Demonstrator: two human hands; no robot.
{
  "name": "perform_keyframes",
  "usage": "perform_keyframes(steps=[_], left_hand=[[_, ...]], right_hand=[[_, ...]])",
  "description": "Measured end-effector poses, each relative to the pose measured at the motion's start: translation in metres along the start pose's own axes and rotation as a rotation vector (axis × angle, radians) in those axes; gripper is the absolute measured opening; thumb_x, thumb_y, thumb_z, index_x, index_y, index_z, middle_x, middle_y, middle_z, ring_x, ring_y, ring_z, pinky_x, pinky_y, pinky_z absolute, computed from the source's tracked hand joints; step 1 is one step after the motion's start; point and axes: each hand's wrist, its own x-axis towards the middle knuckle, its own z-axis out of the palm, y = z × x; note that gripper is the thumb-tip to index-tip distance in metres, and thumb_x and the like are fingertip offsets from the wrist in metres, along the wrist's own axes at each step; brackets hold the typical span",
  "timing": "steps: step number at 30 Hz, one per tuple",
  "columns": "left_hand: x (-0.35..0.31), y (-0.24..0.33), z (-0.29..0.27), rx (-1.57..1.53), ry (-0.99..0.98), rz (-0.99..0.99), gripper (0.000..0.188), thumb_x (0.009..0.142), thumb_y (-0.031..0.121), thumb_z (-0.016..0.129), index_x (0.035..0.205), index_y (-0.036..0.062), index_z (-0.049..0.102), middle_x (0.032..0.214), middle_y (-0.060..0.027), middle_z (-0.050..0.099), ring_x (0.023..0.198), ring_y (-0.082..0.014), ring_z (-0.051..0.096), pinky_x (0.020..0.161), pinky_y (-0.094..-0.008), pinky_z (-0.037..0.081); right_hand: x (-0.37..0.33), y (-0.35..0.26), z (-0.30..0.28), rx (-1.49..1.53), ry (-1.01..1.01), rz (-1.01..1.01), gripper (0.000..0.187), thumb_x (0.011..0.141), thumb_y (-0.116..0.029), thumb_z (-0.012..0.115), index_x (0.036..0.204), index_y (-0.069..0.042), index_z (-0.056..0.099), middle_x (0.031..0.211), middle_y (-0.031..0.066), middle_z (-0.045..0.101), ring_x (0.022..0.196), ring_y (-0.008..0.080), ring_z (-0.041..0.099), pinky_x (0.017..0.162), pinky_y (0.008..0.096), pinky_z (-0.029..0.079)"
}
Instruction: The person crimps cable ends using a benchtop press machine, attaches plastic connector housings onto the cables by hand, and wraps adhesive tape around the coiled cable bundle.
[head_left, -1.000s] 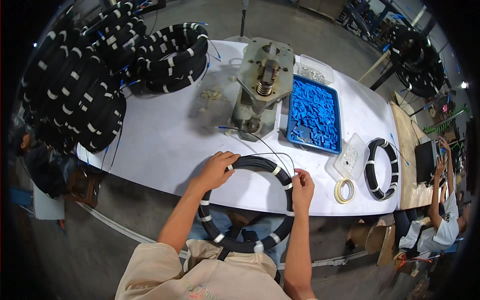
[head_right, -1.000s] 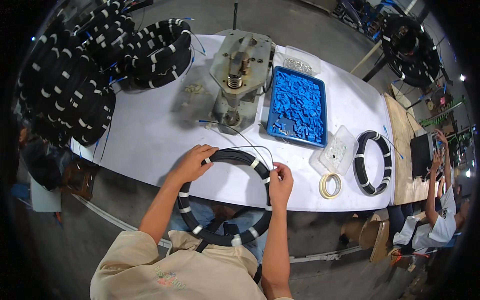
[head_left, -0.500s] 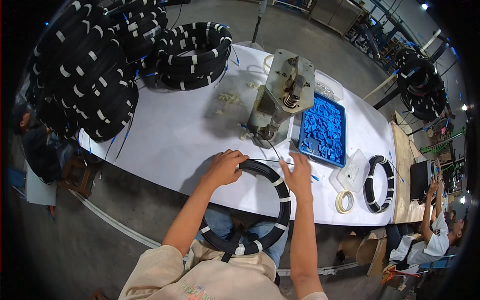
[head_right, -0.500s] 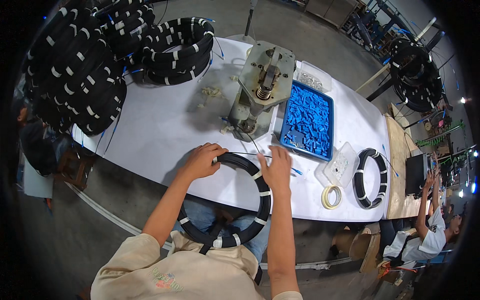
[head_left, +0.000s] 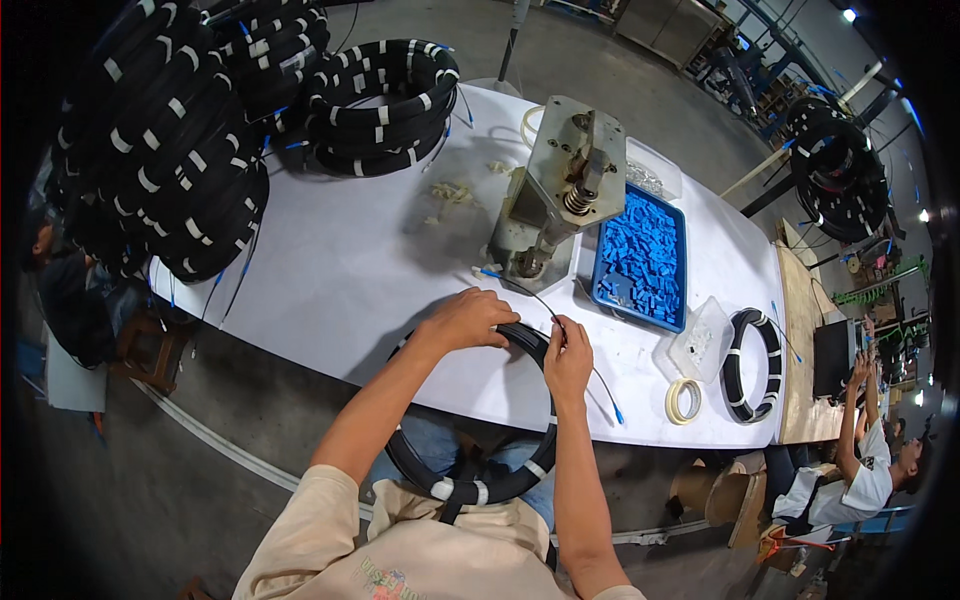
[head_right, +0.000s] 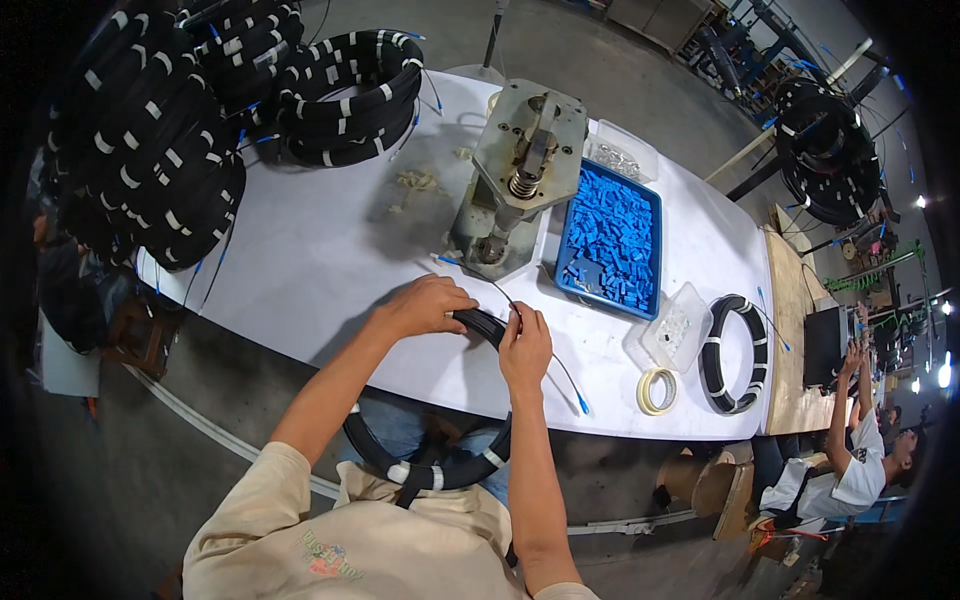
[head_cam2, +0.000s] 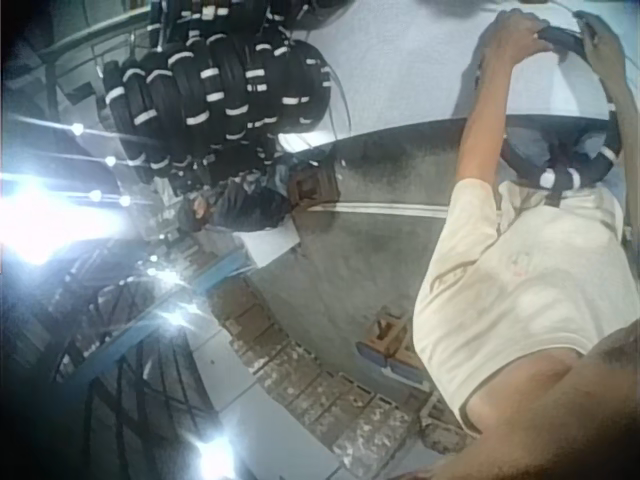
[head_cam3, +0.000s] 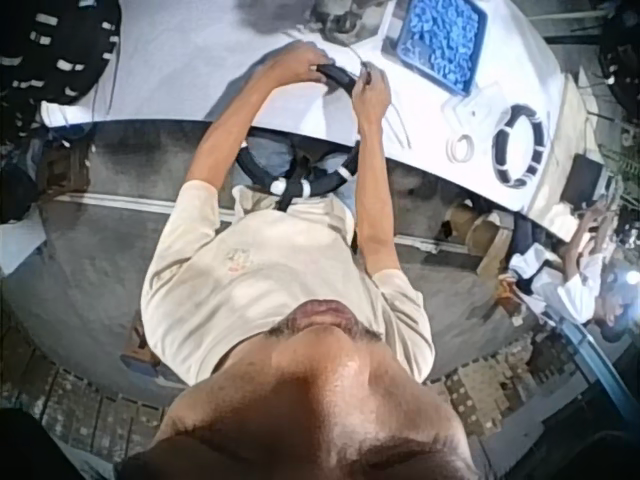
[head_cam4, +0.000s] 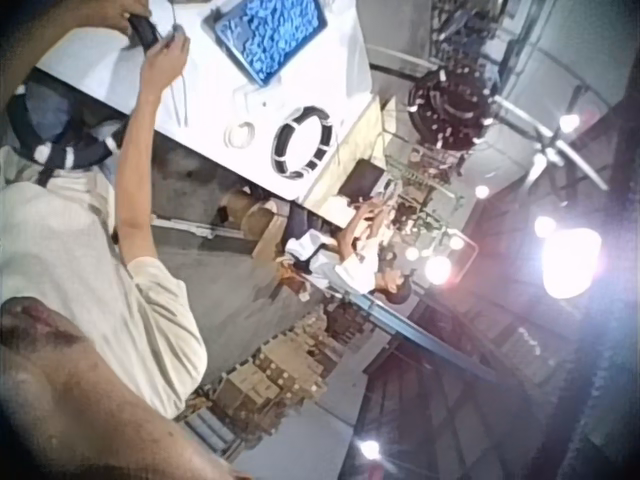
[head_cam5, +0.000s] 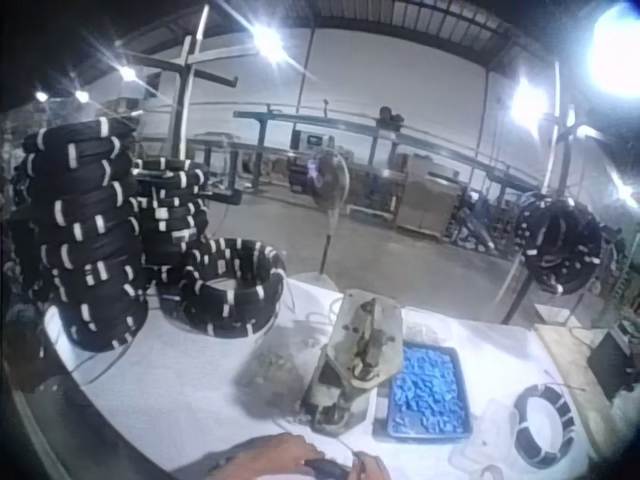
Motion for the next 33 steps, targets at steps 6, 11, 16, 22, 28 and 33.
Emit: perform_keyframes(steps=[6,11,16,22,28,33], left_hand=[[0.032,-0.013,0.008,0.125,-0.09,0.258,0.043,0.074,0.038,0.075,0.107,0.0112,0.069,0.091,-0.0023,0.068,0.091,-0.0243,0.06,0.083,-0.0375,0.046],[0.027,-0.007,0.021,0.424,0.152,0.108,0.056,0.07,0.055,0.073,0.106,0.0121,0.068,0.097,-0.0015,0.067,0.095,-0.0241,0.059,0.088,-0.041,0.04],[-0.01,0.006,0.03,0.335,0.346,-0.363,0.06,0.069,0.057,0.073,0.106,0.0097,0.068,0.099,-0.0058,0.066,0.1,-0.0255,0.057,0.091,-0.044,0.04],[0.004,0.002,0.02,0.238,0.266,-0.267,0.061,0.07,0.057,0.074,0.106,0.0086,0.068,0.098,-0.0077,0.066,0.099,-0.0278,0.059,0.088,-0.0432,0.045],[0.018,0.005,0.006,0.04,0.295,-0.163,0.05,0.074,0.046,0.078,0.1,0.0055,0.066,0.093,-0.0086,0.067,0.096,-0.03,0.061,0.084,-0.0407,0.048],[0.024,0.009,0.004,-0.306,0.648,-0.258,0.043,0.077,0.021,0.079,0.113,0.003,0.063,0.093,-0.0111,0.063,0.095,-0.0261,0.059,0.082,-0.034,0.047]], right_hand=[[-0.013,-0.001,-0.011,0.163,0.156,0.072,0.016,0.094,-0.012,0.058,0.102,0.0,0.065,0.084,0.0137,0.063,0.074,0.0278,0.06,0.068,0.0373,0.048],[-0.014,0.016,-0.008,0.154,0.172,0.106,0.015,0.094,-0.011,0.059,0.103,-0.002,0.065,0.085,0.0132,0.063,0.074,0.0274,0.061,0.068,0.037,0.048],[-0.016,0.01,-0.01,0.103,0.134,0.066,0.013,0.093,-0.008,0.057,0.103,-0.003,0.065,0.087,0.0136,0.063,0.076,0.0314,0.06,0.068,0.0403,0.047],[-0.016,0.012,-0.008,0.009,0.142,0.033,0.015,0.092,-0.006,0.055,0.104,-0.004,0.064,0.089,0.0154,0.062,0.08,0.0353,0.06,0.071,0.0438,0.047],[-0.02,0.01,-0.008,-0.03,0.161,0.077,0.015,0.091,-0.006,0.056,0.103,-0.006,0.065,0.089,0.0156,0.062,0.08,0.0366,0.06,0.07,0.046,0.047],[-0.019,0.012,-0.009,-0.068,0.208,0.011,0.016,0.091,-0.005,0.057,0.104,-0.006,0.066,0.091,0.0159,0.062,0.079,0.0372,0.06,0.069,0.046,0.047]])
